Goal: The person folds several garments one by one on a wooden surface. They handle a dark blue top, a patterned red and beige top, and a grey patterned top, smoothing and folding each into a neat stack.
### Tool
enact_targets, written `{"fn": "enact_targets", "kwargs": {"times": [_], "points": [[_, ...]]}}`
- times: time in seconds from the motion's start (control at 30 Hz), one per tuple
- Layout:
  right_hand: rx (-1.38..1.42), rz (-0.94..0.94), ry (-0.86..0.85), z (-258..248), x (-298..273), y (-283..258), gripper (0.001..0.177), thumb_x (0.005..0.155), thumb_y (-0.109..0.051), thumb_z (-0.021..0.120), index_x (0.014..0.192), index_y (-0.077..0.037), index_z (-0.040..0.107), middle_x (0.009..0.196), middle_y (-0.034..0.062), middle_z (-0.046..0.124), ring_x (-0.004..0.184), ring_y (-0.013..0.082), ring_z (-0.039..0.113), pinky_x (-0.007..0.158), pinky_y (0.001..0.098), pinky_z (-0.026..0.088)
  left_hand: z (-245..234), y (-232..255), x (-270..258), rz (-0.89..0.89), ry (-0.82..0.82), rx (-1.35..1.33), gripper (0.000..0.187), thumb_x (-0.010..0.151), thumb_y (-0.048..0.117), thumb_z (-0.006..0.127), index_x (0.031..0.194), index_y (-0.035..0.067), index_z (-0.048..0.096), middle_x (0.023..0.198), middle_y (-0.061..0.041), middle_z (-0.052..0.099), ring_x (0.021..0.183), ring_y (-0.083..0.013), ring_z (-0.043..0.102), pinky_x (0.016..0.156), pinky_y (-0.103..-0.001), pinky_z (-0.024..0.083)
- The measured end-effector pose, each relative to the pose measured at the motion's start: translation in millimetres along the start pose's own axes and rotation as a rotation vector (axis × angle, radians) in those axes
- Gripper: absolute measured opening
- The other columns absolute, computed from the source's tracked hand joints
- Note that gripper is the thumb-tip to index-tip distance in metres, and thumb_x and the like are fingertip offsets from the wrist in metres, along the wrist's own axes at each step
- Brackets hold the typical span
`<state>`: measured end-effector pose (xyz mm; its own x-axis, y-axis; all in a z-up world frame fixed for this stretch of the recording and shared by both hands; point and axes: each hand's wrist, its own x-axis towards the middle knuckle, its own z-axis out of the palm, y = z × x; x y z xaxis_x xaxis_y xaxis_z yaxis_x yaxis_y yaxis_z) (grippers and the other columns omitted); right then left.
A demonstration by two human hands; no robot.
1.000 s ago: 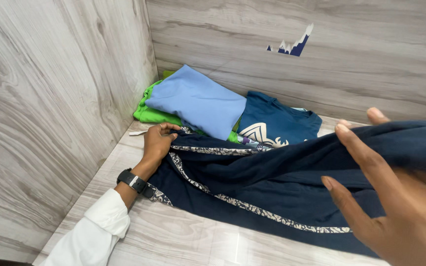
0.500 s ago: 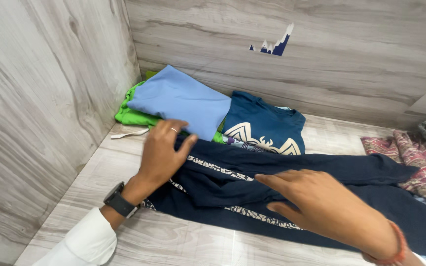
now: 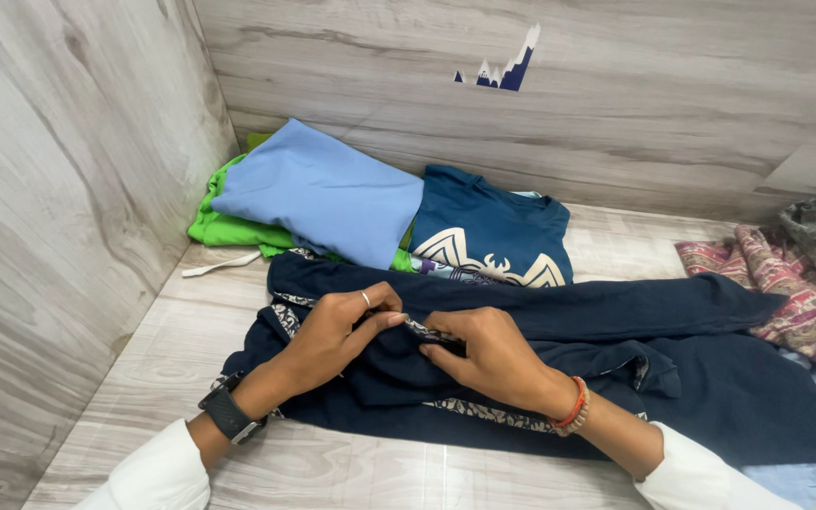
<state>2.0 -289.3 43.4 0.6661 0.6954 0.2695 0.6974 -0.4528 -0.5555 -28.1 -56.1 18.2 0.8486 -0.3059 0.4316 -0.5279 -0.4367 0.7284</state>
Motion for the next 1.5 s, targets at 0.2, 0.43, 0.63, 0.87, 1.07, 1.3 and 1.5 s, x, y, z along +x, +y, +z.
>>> {"fn": "enact_targets", "kwargs": {"times": [0.2,0.43,0.63,0.87,1.07,1.3,1.5], "points": [[-0.255,-0.024,0.013,-33.6,-4.9,-7.6,0.019,0.076,-0.018,0.078,0.073,-0.002,0.068,0.055,0.0107,0.061,0.045,0.0251,0.057,0.047,0.0385,0.043,6.3,1.4,2.2,-0.061,0.02,-0.038,0.018,0.1,0.018,0.063,0.097,0.0,0.063,0.07,-0.01,0.062,0.059,-0.0163,0.052,0.057,-0.032,0.043],[-0.284,0.202,-0.092,-74.0,-12.3,-14.8,0.024,0.08,-0.03,0.08,0.074,-0.008,0.075,0.051,0.0092,0.063,0.041,0.0265,0.057,0.048,0.0414,0.044,4.9,2.7,-1.0,0.006,0.113,0.005,0.017,0.099,0.016,0.063,0.099,-0.001,0.063,0.078,-0.01,0.071,0.066,-0.0166,0.066,0.061,-0.03,0.05],[-0.285,0.093,-0.053,-92.5,-15.7,-11.6,0.017,0.071,-0.023,0.08,0.072,-0.006,0.076,0.065,0.0069,0.074,0.059,0.0208,0.069,0.058,0.0351,0.053,1.6,-2.1,-1.1,0.015,0.134,0.035,0.016,0.098,0.017,0.064,0.1,0.001,0.065,0.078,-0.008,0.072,0.066,-0.0149,0.067,0.062,-0.029,0.051],[0.127,0.159,-0.182,-99.2,-17.4,-10.7,0.023,0.081,-0.027,0.081,0.074,-0.006,0.077,0.065,0.0003,0.073,0.061,0.0122,0.064,0.054,0.0295,0.05,-1.7,-7.3,-2.2,-0.067,0.166,0.063,0.017,0.097,0.018,0.067,0.101,0.001,0.067,0.076,-0.008,0.072,0.065,-0.0142,0.066,0.061,-0.028,0.05],[0.306,0.265,-0.182,-99.4,-14.7,-4.9,0.031,0.089,-0.028,0.077,0.07,-0.005,0.07,0.054,-0.0023,0.051,0.05,0.0069,0.037,0.045,0.0271,0.028,-3.1,-6.1,-2.9,0.033,0.205,0.042,0.017,0.098,0.018,0.065,0.102,0.001,0.066,0.082,-0.007,0.074,0.07,-0.0138,0.068,0.064,-0.027,0.051],[-0.076,0.232,-0.322,-115.2,-14.6,-5.2,0.031,0.079,-0.023,0.08,0.069,-0.004,0.058,0.052,0.0032,0.045,0.048,0.0132,0.038,0.047,0.0324,0.033,-7.0,-7.3,-4.2,-0.017,0.244,0.113,0.018,0.098,0.018,0.066,0.1,0.0,0.067,0.081,-0.008,0.074,0.069,-0.0161,0.069,0.065,-0.028,0.051],[-0.368,0.247,-0.2,-136.0,-33.7,-13.5,0.034,0.072,-0.025,0.085,0.071,-0.004,0.058,0.051,0.0075,0.053,0.047,0.0195,0.046,0.05,0.0395,0.039,-3.7,-6.3,-2.8,-0.004,0.21,0.079,0.018,0.097,0.018,0.066,0.101,0.001,0.067,0.082,-0.008,0.075,0.073,-0.0138,0.072,0.067,-0.027,0.053]]}}
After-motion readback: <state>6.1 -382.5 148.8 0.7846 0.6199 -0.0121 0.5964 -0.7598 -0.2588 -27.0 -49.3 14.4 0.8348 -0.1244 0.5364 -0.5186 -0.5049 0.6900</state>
